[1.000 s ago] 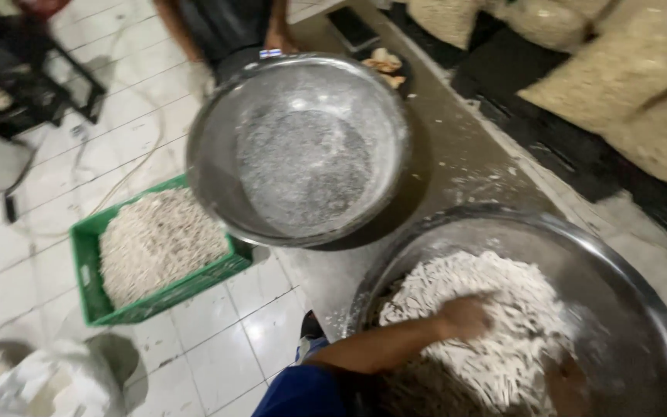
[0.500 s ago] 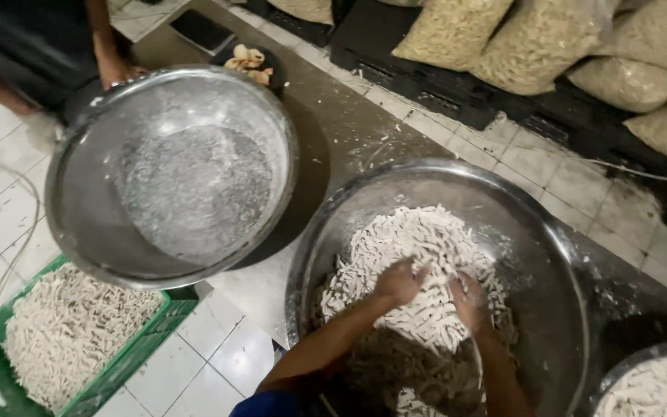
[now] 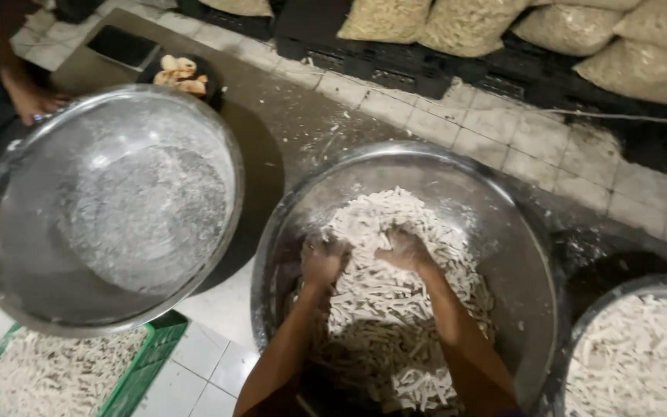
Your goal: Mixing shredded food material in a large metal bowl using both hands
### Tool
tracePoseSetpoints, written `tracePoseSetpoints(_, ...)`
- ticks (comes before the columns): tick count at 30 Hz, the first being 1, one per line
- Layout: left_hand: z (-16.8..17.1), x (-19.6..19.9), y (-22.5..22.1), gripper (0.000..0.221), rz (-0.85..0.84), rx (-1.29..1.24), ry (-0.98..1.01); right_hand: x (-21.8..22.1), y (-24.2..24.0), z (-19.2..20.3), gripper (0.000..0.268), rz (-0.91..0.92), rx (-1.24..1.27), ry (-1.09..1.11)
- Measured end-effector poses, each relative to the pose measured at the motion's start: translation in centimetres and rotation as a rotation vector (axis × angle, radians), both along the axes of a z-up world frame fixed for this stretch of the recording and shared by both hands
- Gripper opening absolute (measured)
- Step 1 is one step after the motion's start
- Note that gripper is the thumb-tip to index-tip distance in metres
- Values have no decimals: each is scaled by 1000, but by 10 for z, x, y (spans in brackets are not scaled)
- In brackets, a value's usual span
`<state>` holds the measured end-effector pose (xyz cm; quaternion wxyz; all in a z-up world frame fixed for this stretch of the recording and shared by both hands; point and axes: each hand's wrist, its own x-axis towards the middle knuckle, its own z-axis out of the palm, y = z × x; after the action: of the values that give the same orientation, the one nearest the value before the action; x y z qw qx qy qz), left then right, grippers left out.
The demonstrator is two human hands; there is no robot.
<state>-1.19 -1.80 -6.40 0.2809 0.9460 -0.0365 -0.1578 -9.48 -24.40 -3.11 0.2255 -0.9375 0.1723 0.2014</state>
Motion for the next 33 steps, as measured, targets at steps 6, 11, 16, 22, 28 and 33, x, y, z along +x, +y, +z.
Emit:
tracePoseSetpoints(6,45,14,14,88,-112,-134,263,-132,-67,-80,62,-400,552,-503)
tracePoseSetpoints(11,72,10,-27,64,-4,-942,324,-102,-131,-87,93,641,778,-1569)
tracePoseSetpoints(16,58,-5,-61,98,-141,-987,621,-75,-69,-143,50,362,832,-1360)
tracePoseSetpoints(22,5,-14,-50,84,-379,-504,485,-106,-52,-70,94,-732,1005,-320)
tracePoseSetpoints(28,89,-56,-22,39,-512,-296,113,-31,-109,-49,70,-273,-23,-300)
tracePoseSetpoints(33,139,-64,-24,53,-601,-400,46,57,-24,-14,91,-161,53,-431)
